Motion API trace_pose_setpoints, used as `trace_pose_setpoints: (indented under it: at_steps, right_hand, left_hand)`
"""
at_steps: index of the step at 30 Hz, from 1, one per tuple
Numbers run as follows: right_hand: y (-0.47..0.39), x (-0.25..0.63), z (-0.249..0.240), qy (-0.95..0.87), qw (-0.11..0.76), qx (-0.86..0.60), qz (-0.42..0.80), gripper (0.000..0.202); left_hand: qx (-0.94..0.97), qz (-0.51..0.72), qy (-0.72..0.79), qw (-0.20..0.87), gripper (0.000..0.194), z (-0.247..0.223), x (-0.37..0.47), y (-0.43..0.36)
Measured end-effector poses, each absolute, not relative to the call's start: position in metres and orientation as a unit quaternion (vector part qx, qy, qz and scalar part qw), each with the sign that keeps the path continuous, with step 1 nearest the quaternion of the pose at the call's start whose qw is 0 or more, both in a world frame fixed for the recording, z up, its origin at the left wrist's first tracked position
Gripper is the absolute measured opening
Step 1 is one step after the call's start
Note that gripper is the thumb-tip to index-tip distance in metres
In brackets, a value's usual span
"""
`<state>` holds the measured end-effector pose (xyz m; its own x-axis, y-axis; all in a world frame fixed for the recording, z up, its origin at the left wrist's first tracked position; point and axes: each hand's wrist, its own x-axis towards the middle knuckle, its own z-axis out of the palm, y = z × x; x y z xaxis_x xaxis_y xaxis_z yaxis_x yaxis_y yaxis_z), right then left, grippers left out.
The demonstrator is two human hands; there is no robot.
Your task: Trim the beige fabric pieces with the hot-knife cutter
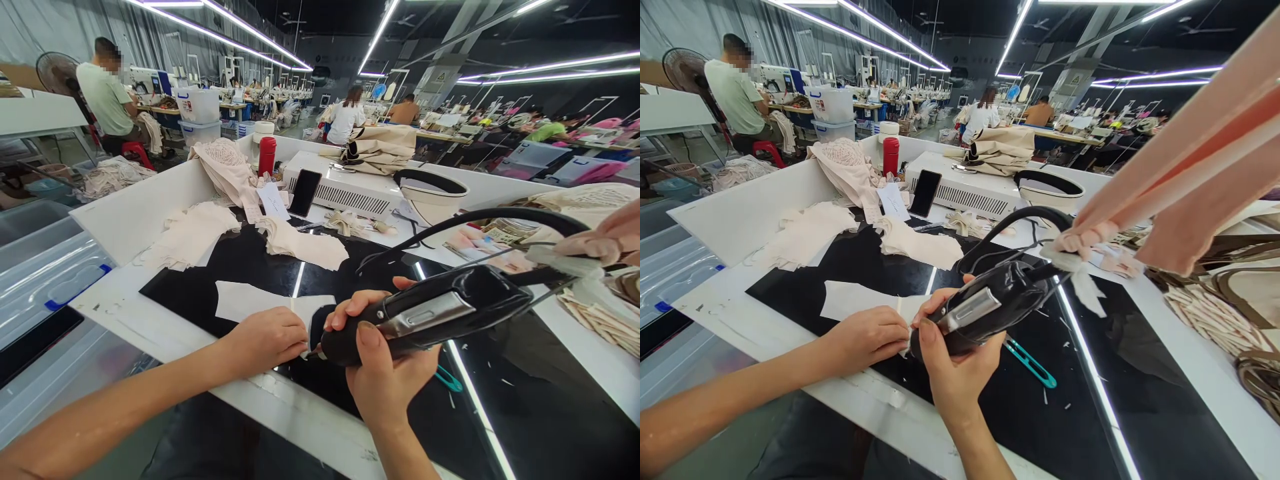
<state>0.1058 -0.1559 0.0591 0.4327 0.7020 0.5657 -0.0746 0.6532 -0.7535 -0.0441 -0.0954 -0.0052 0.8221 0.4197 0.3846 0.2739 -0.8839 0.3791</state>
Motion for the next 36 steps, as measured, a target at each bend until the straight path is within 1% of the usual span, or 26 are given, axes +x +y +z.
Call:
trace_pose_setpoints:
  at_steps: [5,9,15,21,24,36]
  right_hand:
    - [-0.156,0.105,0.06,-0.468,0.778,-0.339,0.245,0.045]
    - [-0.156,0.105,0.06,-0.471,0.778,-0.337,0.244,0.044]
    - [-0.156,0.106,0.059,-0.476,0.775,-0.334,0.248,0.044]
    - [-0.156,0.107,0.06,-0.476,0.771,-0.346,0.245,0.046]
    - [-0.157,0.107,0.059,-0.476,0.77,-0.345,0.247,0.046]
    - [-0.158,0.108,0.061,-0.474,0.767,-0.357,0.244,0.044]
  left_hand:
    - [0.945,0.248,0.181,0.113,0.001,-0.005,-0.04,-0.095]
    - [0.945,0.271,0.161,0.091,0.008,-0.008,-0.037,-0.094]
    - [0.959,0.224,0.137,0.106,0.014,-0.005,-0.041,-0.093]
    - [0.963,0.228,0.093,0.108,0.017,0.0,-0.052,-0.091]
    - [0.963,0.237,0.074,0.106,0.015,-0.001,-0.057,-0.09]
    - [0.963,0.253,0.056,0.074,0.022,-0.006,-0.061,-0.09]
